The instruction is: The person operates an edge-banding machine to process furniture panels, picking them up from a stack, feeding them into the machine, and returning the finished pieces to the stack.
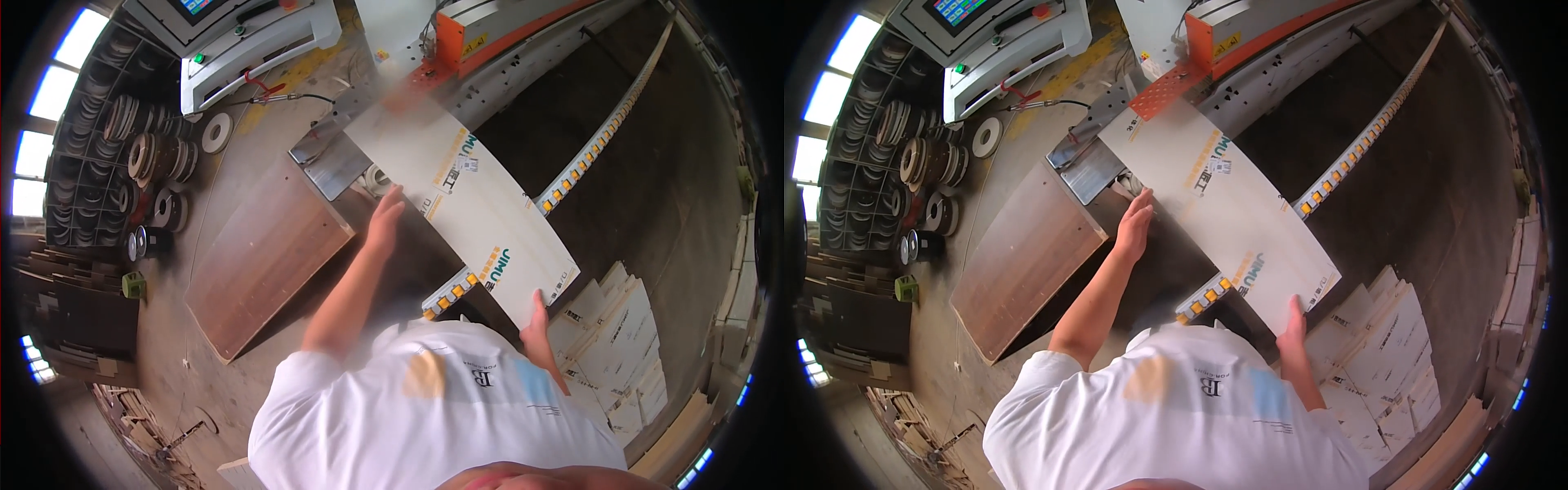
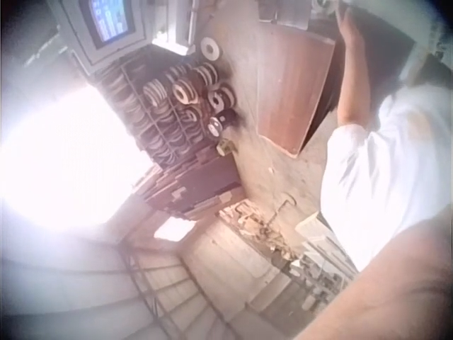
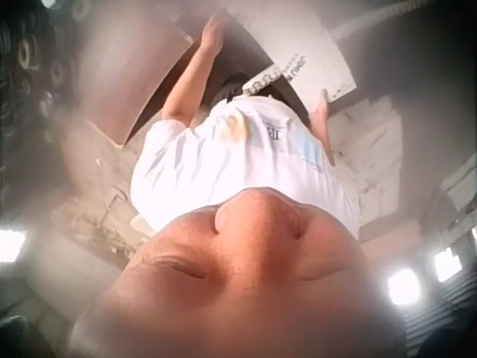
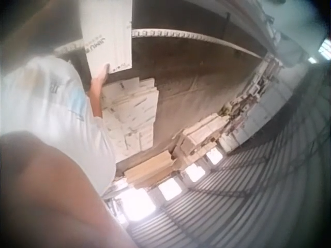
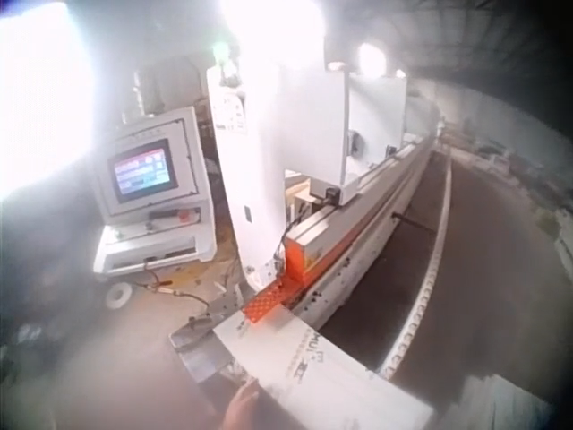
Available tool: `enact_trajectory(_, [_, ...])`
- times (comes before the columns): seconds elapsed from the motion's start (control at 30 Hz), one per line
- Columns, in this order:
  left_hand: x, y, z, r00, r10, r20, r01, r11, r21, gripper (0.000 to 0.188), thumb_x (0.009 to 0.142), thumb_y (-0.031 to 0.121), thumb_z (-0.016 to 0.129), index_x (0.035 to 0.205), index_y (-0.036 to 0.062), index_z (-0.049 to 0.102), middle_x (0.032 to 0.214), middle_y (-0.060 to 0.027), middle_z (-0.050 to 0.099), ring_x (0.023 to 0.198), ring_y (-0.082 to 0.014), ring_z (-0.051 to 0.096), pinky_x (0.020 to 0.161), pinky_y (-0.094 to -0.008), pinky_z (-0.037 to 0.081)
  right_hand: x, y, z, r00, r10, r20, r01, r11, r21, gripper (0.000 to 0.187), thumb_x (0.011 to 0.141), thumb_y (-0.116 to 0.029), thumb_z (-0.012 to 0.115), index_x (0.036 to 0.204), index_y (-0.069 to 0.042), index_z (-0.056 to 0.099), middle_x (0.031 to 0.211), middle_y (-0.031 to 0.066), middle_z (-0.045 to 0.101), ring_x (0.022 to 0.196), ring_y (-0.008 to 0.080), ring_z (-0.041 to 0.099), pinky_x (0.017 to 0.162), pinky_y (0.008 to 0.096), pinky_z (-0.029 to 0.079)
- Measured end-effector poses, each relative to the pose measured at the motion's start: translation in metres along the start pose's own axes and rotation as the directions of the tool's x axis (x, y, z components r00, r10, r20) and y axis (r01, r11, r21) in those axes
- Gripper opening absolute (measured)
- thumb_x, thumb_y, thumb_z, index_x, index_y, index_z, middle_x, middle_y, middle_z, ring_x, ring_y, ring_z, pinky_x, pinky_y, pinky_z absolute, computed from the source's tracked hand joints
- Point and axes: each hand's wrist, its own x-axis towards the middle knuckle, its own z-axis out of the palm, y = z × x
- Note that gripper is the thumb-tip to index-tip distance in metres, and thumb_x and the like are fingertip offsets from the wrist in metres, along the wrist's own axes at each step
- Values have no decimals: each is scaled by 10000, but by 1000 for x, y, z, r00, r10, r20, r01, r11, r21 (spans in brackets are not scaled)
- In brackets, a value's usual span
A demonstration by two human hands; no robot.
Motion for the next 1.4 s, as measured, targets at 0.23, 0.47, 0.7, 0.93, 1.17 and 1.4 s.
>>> enact_trajectory(0.23, [54, -4, 60, 995, -28, 98, 29, 999, -17, 613, 993, 148, 510, 1553, 1, 310, 1667, -134, 187, 1547, -254, 128, 1236, -359, 95, 55, -61, -11, 990, -34, -134, 32, 999, -11, 703, 947, -413, 689, 1441, 28, 454, 1411, 132, 558, 1261, 288, 560, 1065, 419, 453])
enact_trajectory(0.47, [111, -12, 108, 992, -43, 120, 47, 998, -31, 626, 999, 152, 513, 1562, -1, 286, 1649, -151, 223, 1524, -247, 192, 1226, -357, 167, 92, -125, 3, 993, -58, -100, 50, 996, -73, 704, 954, -458, 661, 1461, -17, 454, 1424, 115, 558, 1287, 284, 540, 1082, 424, 429])
enact_trajectory(0.7, [145, 6, 132, 989, -103, 107, 71, 961, 267, 562, 976, 218, 613, 1475, 25, 442, 1449, -118, 499, 1325, -222, 467, 1105, -359, 372, 151, -161, -31, 971, -221, -90, 227, 972, 63, 617, 941, -401, 690, 1394, -17, 525, 1347, 78, 610, 1215, 264, 581, 1040, 388, 456])
enact_trajectory(0.93, [161, 123, 53, 937, 322, 139, -339, 732, 591, 415, 936, 147, 645, 1325, 15, 589, 1232, -86, 663, 1137, -199, 612, 973, -336, 487, 123, -98, -58, 969, -161, -186, 189, 970, 149, 816, 937, -592, 589, 1545, -111, 334, 1532, 54, 444, 1354, 245, 456, 1104, 392, 371])
enact_trajectory(1.17, [222, 365, -17, 739, 668, 91, -322, 231, 918, 389, 881, 234, 653, 1244, 101, 609, 1138, -146, 660, 1063, -341, 646, 878, -434, 535, 42, 83, -117, 871, -16, -491, -124, 960, -251, 286, 952, -399, 613, 1110, -161, 590, 967, 32, 598, 820, 181, 594, 632, 355, 480])
enact_trajectory(1.4, [284, 526, -60, 463, 812, 355, -124, -338, 933, 498, 868, 297, 651, 1329, 118, 588, 1532, -110, 443, 1296, -326, 545, 987, -439, 513, -58, 149, -52, 896, -70, -439, -147, 886, -441, 287, 969, -387, 597, 940, -104, 637, 844, 39, 617, 704, 166, 581, 610, 324, 477])
